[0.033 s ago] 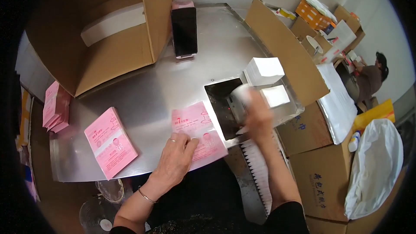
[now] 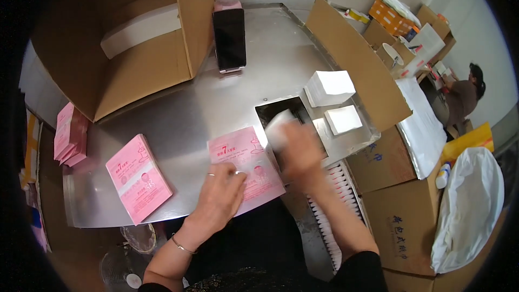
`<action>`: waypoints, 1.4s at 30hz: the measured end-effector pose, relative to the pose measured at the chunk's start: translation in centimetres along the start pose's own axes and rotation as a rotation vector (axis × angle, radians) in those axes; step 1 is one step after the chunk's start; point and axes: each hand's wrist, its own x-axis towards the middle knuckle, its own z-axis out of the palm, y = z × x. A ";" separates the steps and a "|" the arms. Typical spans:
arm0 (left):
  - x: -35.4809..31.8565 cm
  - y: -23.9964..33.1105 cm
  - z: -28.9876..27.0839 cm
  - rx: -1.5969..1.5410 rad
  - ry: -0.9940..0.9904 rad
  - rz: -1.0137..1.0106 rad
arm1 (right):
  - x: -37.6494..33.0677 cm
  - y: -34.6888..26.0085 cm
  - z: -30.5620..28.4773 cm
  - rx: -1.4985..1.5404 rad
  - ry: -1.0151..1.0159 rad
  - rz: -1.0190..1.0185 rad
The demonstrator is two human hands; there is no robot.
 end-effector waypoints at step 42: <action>1.7 0.1 -3.2 0.172 -0.057 -0.119 | -2.4 -9.3 -1.7 0.130 -0.286 -0.285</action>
